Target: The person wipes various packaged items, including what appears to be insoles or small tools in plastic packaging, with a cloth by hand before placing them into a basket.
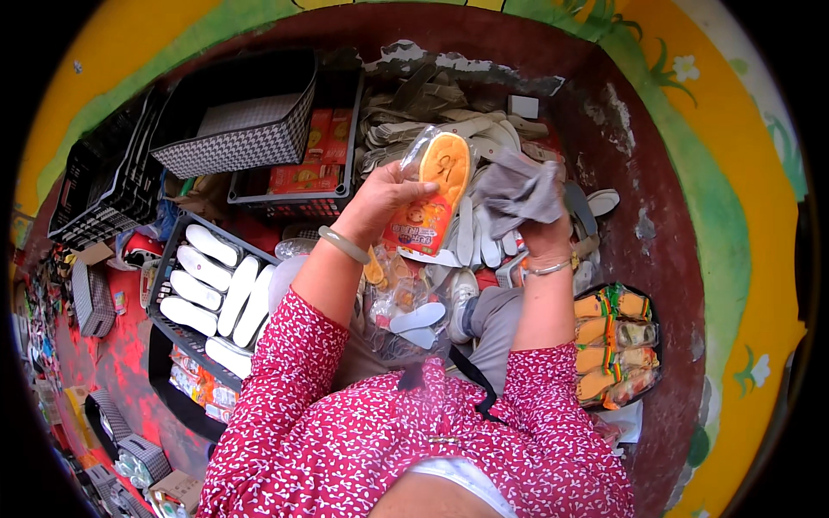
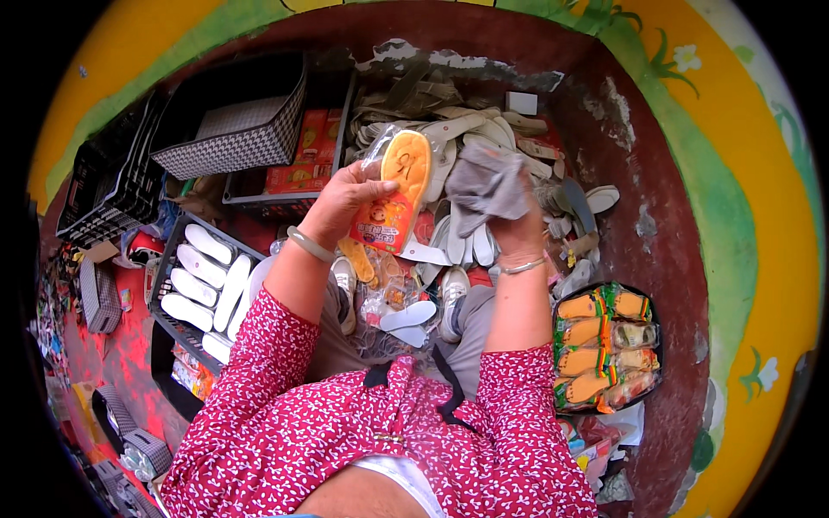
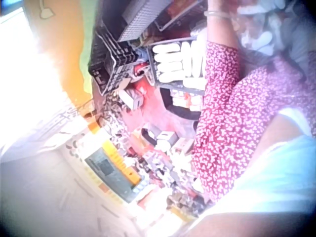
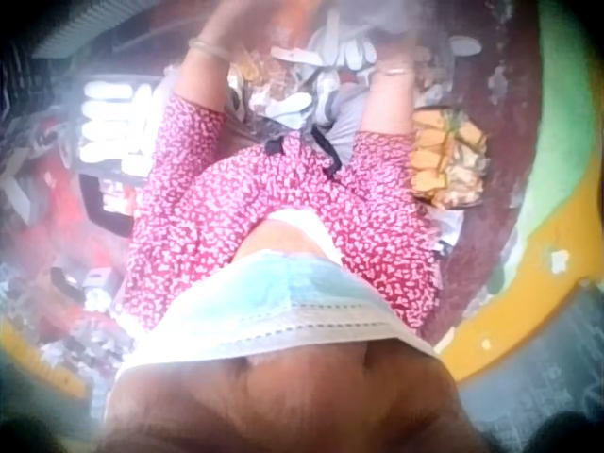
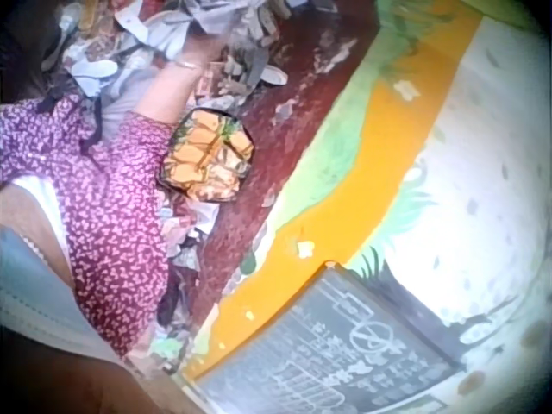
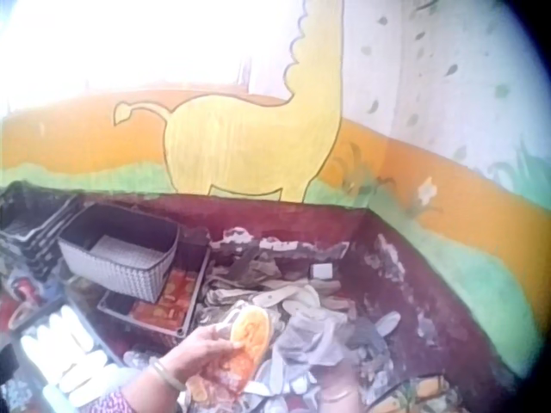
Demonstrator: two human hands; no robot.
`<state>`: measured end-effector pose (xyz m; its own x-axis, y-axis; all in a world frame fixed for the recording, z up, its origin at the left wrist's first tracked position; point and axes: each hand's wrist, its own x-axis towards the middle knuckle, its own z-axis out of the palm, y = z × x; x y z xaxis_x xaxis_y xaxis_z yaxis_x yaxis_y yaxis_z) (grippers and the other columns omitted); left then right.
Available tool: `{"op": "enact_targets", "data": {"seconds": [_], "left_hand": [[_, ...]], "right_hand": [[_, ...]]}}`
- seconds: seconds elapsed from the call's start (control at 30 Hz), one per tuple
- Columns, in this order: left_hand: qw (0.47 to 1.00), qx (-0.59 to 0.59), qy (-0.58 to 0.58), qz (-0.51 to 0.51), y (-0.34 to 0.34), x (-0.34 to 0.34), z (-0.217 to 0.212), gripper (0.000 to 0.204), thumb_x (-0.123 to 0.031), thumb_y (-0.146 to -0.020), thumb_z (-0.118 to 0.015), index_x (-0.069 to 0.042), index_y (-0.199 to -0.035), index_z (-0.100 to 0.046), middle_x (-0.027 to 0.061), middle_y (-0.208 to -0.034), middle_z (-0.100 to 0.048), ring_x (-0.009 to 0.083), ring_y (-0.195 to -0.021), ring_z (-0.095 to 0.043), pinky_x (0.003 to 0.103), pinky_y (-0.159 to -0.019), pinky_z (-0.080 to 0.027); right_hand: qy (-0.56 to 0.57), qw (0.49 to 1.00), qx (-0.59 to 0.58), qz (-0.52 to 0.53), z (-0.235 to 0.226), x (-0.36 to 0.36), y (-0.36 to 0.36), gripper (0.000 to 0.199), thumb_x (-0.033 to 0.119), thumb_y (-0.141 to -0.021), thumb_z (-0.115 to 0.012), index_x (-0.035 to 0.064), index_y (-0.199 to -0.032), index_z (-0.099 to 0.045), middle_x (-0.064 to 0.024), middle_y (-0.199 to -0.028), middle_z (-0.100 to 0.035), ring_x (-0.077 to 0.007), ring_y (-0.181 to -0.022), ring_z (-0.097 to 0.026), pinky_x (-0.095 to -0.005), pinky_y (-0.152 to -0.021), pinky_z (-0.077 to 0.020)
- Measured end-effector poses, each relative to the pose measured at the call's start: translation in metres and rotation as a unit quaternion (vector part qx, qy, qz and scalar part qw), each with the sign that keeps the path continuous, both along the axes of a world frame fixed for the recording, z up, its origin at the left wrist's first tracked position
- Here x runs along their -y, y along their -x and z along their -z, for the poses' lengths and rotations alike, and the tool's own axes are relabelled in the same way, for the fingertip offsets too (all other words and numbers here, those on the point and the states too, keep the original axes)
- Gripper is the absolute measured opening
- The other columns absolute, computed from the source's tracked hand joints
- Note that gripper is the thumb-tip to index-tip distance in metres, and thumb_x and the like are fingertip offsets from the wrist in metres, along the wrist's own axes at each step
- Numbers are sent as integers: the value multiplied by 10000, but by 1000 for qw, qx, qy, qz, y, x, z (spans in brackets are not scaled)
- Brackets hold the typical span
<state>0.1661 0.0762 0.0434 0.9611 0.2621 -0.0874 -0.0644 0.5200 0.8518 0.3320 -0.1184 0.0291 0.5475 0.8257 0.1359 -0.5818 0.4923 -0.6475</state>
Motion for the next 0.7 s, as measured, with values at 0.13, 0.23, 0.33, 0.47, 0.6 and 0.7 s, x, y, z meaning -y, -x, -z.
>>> {"op": "enact_targets", "data": {"seconds": [0.13,0.23,0.33,0.47,0.6,0.7], "left_hand": [[998,-9,-48,47,-4,10,10,282,-40,-823,-630,39,-1088,-576,95,-946,-659,152,-814,-645,280,-755,-524],[993,-47,-58,95,-6,19,17,295,-60,-834,-638,37,-1104,-568,82,-929,-656,144,-815,-635,267,-749,-515],[987,-56,-129,74,-14,24,35,308,-53,-836,-641,41,-1117,-555,74,-917,-653,125,-798,-629,263,-738,-516],[973,-70,-215,38,-19,33,43,265,-124,-819,-688,53,-966,-556,93,-790,-657,107,-672,-616,243,-569,-502],[964,-97,-247,34,-18,41,36,224,-114,-821,-681,41,-928,-559,93,-776,-655,98,-653,-612,240,-532,-496],[964,-117,-233,46,-17,44,27,248,-127,-822,-685,51,-953,-572,80,-785,-661,92,-675,-613,234,-580,-500]], "right_hand": [[56,997,46,12,10,-28,30,538,316,-910,-540,5,-1325,-398,-95,-1246,-509,-197,-1135,-495,-338,-997,-378],[88,990,19,108,8,-38,47,375,136,-838,-662,-10,-1164,-551,-53,-1039,-620,-142,-934,-588,-264,-847,-464],[110,977,-9,183,14,-37,51,235,107,-829,-670,-13,-1027,-630,-50,-912,-649,-129,-790,-609,-250,-720,-489],[115,956,-105,249,32,-40,44,141,96,-814,-684,17,-914,-621,-59,-866,-645,-155,-770,-623,-262,-700,-500],[103,948,-165,252,39,-43,39,145,100,-812,-686,0,-882,-608,-68,-839,-644,-171,-735,-631,-283,-673,-514],[109,946,-176,250,43,-43,32,158,106,-814,-685,-16,-877,-606,-75,-828,-645,-181,-718,-634,-290,-664,-519]]}}
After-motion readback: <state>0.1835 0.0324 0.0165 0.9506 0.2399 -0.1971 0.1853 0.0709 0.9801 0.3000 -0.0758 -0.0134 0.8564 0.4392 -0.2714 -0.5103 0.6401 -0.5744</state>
